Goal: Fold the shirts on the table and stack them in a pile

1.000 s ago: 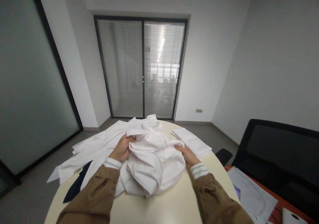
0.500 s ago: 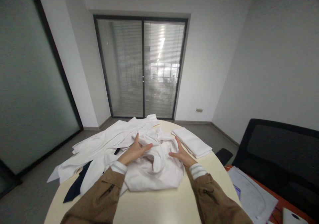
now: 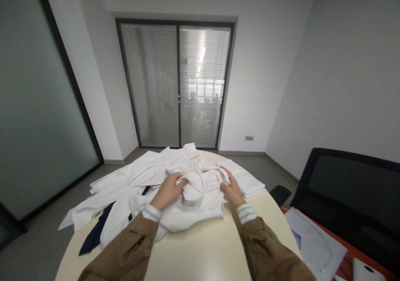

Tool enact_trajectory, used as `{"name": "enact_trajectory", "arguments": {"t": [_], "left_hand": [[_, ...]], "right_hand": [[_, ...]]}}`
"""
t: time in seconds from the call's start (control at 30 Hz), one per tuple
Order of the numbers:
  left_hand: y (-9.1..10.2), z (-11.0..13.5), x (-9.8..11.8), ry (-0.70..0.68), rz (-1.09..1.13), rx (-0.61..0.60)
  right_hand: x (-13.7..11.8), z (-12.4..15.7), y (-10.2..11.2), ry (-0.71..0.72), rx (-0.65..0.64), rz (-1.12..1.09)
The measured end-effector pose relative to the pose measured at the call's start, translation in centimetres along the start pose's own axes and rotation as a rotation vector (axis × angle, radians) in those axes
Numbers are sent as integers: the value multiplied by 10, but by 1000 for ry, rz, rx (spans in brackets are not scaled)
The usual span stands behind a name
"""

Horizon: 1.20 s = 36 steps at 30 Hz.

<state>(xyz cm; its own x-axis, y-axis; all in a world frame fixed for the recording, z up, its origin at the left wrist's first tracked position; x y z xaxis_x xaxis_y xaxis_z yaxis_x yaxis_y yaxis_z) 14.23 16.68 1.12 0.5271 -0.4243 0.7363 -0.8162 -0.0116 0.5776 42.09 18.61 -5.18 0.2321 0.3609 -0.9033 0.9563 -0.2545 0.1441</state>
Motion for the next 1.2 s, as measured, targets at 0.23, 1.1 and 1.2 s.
{"name": "enact_trajectory", "arguments": {"t": [0.23, 1.1, 1.2], "left_hand": [[94, -2, -56, 131, 198, 586], [87, 3, -19, 33, -6, 511], [135, 18, -65, 200, 140, 821]], "right_hand": [[12, -5, 40, -5, 319, -19], [12, 14, -34, 218, -188, 1052], [9, 9, -22, 218, -109, 1041]]}}
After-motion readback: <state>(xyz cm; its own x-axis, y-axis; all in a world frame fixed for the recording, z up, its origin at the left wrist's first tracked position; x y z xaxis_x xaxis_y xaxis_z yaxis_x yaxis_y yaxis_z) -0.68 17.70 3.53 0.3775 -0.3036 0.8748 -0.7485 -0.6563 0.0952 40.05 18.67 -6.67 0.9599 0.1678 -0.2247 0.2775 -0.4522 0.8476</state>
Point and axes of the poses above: each hand's wrist, its own z-axis away from the middle knuckle, its own y-axis out of the back of the hand, x = y × z, the point moved 10 cm from there along -z, towards the middle knuckle, and after that the axes turned 2 degrees about -y, right-handed, at the moved point
